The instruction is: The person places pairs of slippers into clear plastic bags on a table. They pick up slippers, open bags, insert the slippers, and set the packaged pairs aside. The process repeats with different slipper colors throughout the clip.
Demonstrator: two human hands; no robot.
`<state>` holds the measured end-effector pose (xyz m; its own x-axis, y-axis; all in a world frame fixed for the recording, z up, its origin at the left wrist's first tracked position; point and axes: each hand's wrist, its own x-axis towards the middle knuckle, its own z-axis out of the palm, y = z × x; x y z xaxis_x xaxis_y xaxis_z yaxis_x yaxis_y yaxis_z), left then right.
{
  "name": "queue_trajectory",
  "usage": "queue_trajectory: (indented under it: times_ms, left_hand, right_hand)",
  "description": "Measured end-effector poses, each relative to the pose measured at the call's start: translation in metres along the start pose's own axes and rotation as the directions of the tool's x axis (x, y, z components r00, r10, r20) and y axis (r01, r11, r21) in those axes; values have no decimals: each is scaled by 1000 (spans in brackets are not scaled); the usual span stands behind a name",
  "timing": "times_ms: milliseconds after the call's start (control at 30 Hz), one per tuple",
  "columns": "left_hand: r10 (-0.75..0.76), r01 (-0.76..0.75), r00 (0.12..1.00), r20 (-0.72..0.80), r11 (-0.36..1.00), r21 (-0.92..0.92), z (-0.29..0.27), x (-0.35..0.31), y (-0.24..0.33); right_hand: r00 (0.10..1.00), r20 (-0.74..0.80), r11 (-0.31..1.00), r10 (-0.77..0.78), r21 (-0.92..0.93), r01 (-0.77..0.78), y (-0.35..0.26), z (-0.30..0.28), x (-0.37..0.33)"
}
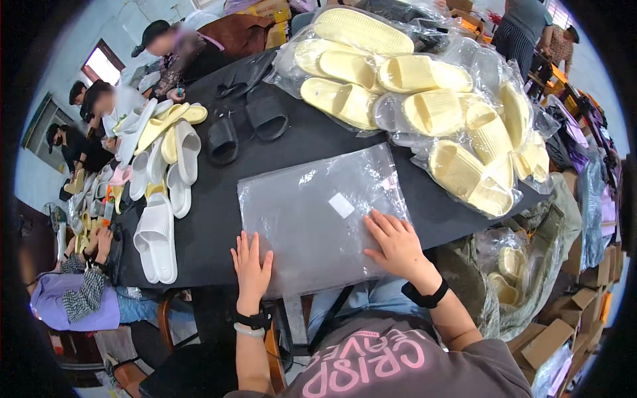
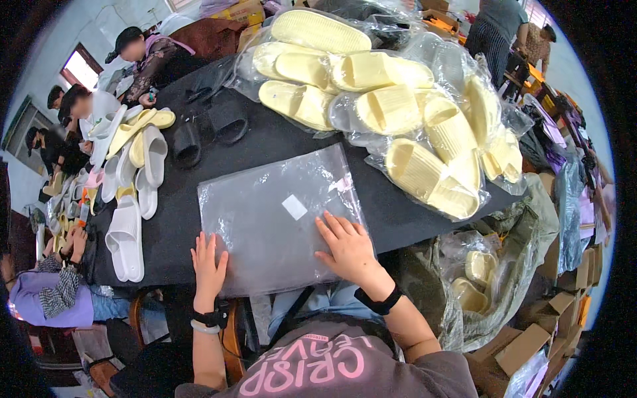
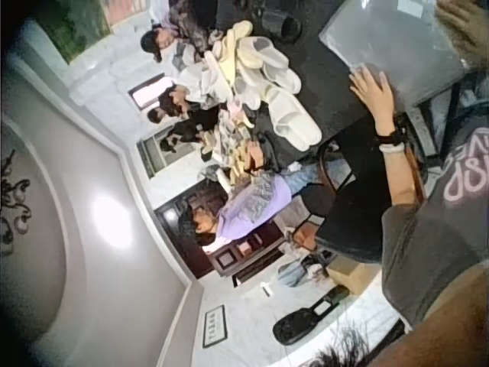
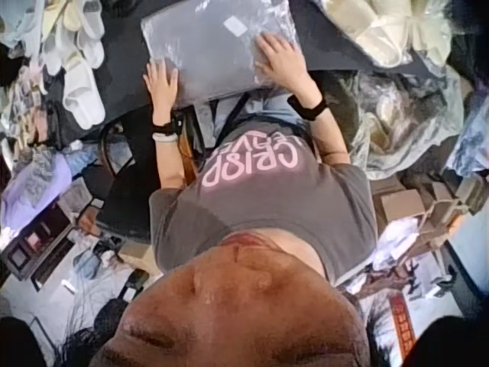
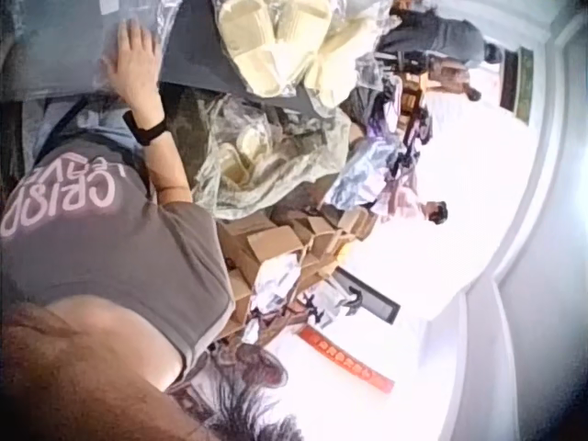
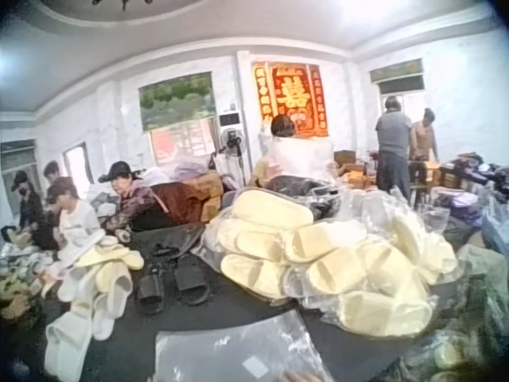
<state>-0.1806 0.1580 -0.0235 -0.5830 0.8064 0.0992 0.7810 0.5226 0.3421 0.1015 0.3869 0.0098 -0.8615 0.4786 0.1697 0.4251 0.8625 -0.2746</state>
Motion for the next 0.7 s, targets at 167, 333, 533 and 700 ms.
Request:
queue_trajectory:
  times_ms: [167,333,533,700]
  left_hand:
    - [27,-21,998,-63,995,96,9,7,14]
    - [88,-81,993,-85,993,83,11,16,7]
    - [63,-56,996,-70,993,103,4,16,13]
    - [85,-80,996,-19,983,166,7,20,14]
  right_hand:
    - [1000,-8,1000,27,-13,-27,23,-6,22]
    - [983,-171,992,-60,-116,40,50,6,76]
    - [985,92,971,144,-206,-123,67,24,86]
    - [982,81,969,173,-194,-155,64,14,80]
